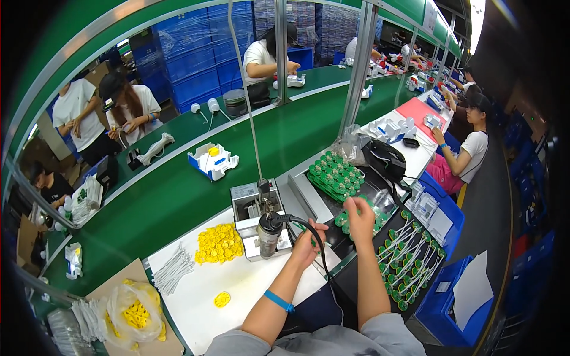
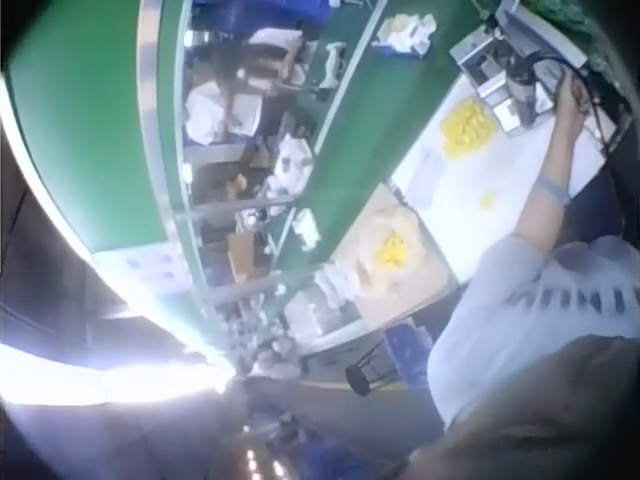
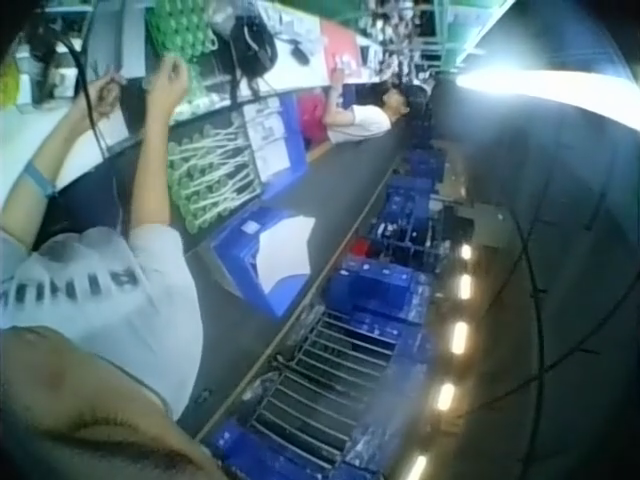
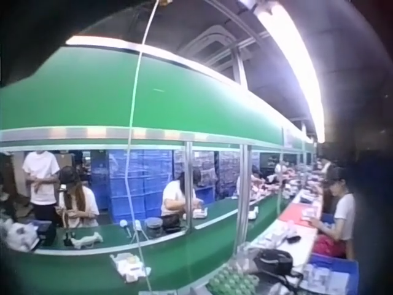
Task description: Assembling components onto LED circuit boards using an electric screwdriver.
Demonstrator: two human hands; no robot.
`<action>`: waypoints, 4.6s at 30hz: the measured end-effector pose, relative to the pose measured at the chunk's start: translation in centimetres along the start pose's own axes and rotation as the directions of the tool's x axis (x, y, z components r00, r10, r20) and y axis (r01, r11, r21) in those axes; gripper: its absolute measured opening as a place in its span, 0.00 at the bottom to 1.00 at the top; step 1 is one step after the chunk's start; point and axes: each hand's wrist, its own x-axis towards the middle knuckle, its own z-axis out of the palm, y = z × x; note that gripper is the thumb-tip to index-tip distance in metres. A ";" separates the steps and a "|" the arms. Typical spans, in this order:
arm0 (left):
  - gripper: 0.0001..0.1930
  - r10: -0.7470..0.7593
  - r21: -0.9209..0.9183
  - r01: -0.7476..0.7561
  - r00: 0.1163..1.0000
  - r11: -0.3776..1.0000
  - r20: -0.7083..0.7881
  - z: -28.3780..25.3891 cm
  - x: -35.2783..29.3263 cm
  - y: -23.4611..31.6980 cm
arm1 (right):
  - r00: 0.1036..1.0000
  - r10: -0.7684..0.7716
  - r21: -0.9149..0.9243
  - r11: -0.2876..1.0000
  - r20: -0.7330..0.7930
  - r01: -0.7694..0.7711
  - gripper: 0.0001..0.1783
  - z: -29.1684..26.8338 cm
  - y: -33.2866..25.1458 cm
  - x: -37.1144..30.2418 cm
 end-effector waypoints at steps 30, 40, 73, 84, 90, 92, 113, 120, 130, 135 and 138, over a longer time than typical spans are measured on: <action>0.26 0.062 0.058 -0.059 0.997 0.997 -0.044 -4.4 -3.4 0.7 | 0.782 -0.314 -0.623 0.477 0.538 0.621 0.26 5.8 2.2 5.2; 0.22 0.073 -0.088 -0.069 0.997 0.994 0.033 -6.8 -4.0 0.5 | 0.846 -0.448 -0.649 0.558 0.289 0.518 0.14 7.3 2.4 6.2; 0.33 0.138 0.522 -0.190 0.981 0.832 0.136 -8.1 -5.7 1.2 | 0.963 -0.214 -0.229 0.941 0.163 0.248 0.16 10.6 -2.4 -3.0; 0.33 0.098 0.548 -0.146 0.989 0.824 0.115 -7.8 -5.2 1.1 | 0.939 -0.275 -0.328 0.884 0.208 0.332 0.15 11.0 -3.5 -3.0; 0.31 0.132 0.474 -0.161 0.987 0.866 0.095 -6.9 -5.2 0.9 | 0.924 -0.337 -0.378 0.843 0.181 0.382 0.15 10.6 -3.3 -3.3; 0.31 0.120 0.488 -0.153 0.988 0.859 0.098 -6.8 -4.8 0.9 | 0.925 -0.351 -0.373 0.847 0.144 0.380 0.15 10.0 -3.2 -3.0; 0.31 0.113 0.440 -0.150 0.988 0.886 0.109 -6.3 -4.3 1.3 | 0.920 -0.341 -0.344 0.854 0.194 0.390 0.15 10.6 -4.8 -2.7; 0.31 0.119 0.442 -0.149 0.988 0.885 0.094 -6.5 -4.2 1.3 | 0.910 -0.348 -0.361 0.838 0.223 0.409 0.14 10.9 -5.2 -2.8; 0.30 0.122 0.491 -0.146 0.989 0.859 0.081 -6.4 -4.0 1.3 | 0.877 -0.426 -0.367 0.797 0.221 0.479 0.14 11.3 -4.8 -2.7; 0.30 0.119 0.473 -0.137 0.991 0.870 0.068 -6.2 -4.4 1.6 | 0.936 -0.309 -0.339 0.873 0.168 0.350 0.16 10.4 -4.2 -2.1; 0.31 0.086 0.406 -0.090 0.996 0.910 0.028 -6.0 -4.3 1.6 | 0.953 -0.294 -0.283 0.910 0.072 0.302 0.18 9.4 -1.1 -0.1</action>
